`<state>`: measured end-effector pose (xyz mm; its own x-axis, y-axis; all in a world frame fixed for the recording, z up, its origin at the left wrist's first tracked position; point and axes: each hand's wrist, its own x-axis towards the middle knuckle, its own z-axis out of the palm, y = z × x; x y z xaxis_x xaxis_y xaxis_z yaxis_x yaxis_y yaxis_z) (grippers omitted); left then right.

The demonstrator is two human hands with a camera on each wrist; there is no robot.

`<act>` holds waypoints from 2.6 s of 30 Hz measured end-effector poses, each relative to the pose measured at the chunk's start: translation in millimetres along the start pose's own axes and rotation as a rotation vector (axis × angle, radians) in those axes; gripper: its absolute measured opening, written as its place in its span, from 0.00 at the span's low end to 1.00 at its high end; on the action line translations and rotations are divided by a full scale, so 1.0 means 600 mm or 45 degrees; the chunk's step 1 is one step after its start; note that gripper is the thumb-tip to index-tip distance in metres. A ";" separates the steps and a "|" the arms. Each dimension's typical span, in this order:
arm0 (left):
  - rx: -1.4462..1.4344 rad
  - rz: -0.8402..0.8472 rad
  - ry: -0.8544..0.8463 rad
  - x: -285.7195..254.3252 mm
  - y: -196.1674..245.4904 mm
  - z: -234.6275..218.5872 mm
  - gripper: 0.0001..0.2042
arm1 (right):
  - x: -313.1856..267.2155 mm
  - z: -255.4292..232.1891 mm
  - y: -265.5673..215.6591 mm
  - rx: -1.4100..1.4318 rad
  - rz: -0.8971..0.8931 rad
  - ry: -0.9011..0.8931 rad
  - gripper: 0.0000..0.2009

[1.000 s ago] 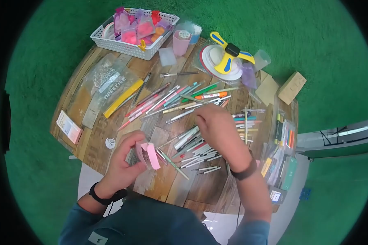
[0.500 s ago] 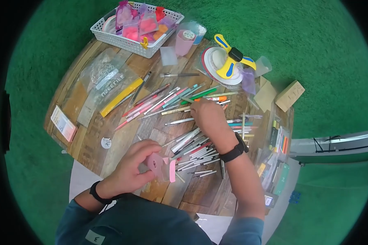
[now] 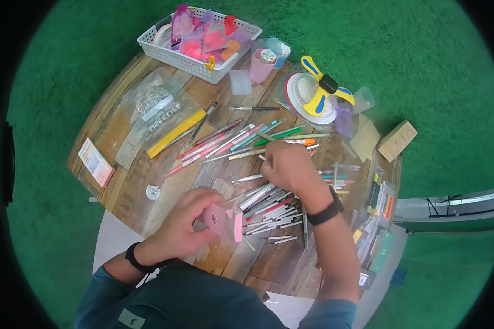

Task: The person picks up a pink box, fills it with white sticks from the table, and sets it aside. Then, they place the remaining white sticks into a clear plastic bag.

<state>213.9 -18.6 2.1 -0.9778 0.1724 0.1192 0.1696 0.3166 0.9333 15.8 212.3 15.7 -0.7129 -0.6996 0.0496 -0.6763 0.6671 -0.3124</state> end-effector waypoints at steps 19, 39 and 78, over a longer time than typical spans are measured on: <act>-0.212 0.035 0.062 -0.004 -0.039 0.047 0.35 | -0.190 -0.114 -0.205 0.311 -0.229 0.098 0.09; -0.559 -0.239 -0.005 0.002 -0.005 0.032 0.34 | -0.173 -0.107 -0.168 0.620 -0.042 0.284 0.07; 0.044 -0.021 -0.120 -0.005 0.004 0.012 0.32 | -0.011 0.004 0.139 -0.447 -0.008 -0.167 0.06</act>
<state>218.2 -11.4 1.7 -0.9649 0.2533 0.0700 0.1593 0.3520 0.9224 -35.3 271.9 -12.8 -0.6938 -0.7158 -0.0789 -0.7195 0.6937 0.0331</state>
